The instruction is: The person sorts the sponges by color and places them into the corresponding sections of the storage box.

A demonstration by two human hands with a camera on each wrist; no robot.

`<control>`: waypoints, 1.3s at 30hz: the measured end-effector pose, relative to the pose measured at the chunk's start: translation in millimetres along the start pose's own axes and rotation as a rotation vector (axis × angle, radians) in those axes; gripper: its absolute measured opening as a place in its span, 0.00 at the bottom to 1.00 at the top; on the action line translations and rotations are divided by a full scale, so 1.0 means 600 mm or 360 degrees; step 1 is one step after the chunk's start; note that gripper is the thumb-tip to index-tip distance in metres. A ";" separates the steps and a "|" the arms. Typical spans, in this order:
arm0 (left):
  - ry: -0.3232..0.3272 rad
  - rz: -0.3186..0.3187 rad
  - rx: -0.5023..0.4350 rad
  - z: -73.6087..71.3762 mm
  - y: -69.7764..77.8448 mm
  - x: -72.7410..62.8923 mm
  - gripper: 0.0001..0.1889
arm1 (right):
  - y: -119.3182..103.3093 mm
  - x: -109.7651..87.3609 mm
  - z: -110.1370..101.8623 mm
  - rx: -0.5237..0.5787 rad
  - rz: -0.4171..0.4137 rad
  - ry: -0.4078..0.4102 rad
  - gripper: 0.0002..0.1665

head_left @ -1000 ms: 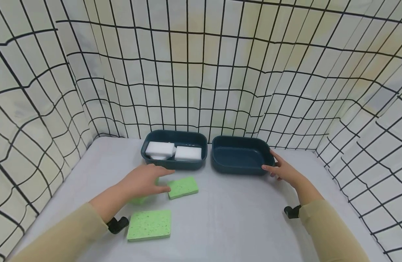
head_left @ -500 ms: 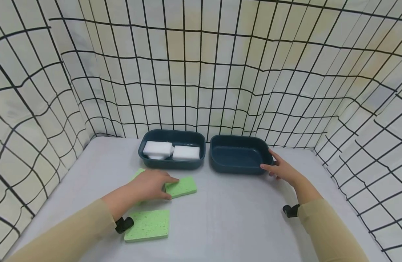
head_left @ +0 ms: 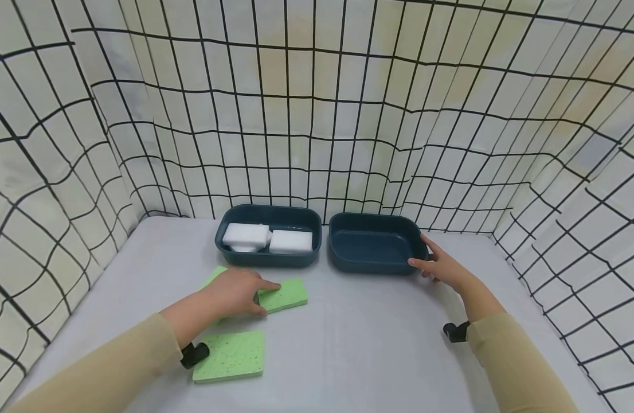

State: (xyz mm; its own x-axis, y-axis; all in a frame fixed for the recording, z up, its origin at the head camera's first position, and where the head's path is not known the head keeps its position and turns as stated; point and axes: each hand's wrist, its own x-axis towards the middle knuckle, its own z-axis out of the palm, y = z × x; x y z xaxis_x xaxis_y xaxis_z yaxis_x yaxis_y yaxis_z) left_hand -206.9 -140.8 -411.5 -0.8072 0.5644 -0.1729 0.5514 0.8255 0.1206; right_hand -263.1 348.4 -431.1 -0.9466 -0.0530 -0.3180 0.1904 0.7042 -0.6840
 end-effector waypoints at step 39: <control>0.0379 0.0097 -0.0329 -0.065 0.018 0.036 0.27 | -0.006 -0.006 0.005 0.0048 -0.0010 0.0021 0.59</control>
State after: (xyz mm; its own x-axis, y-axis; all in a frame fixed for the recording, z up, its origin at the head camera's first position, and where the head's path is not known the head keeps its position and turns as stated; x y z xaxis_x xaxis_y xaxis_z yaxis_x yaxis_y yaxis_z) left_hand -226.5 -119.9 -375.7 -0.8139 0.5766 0.0713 0.5656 0.7583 0.3242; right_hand -259.7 344.2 -429.4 -0.9511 -0.0477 -0.3052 0.1922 0.6821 -0.7055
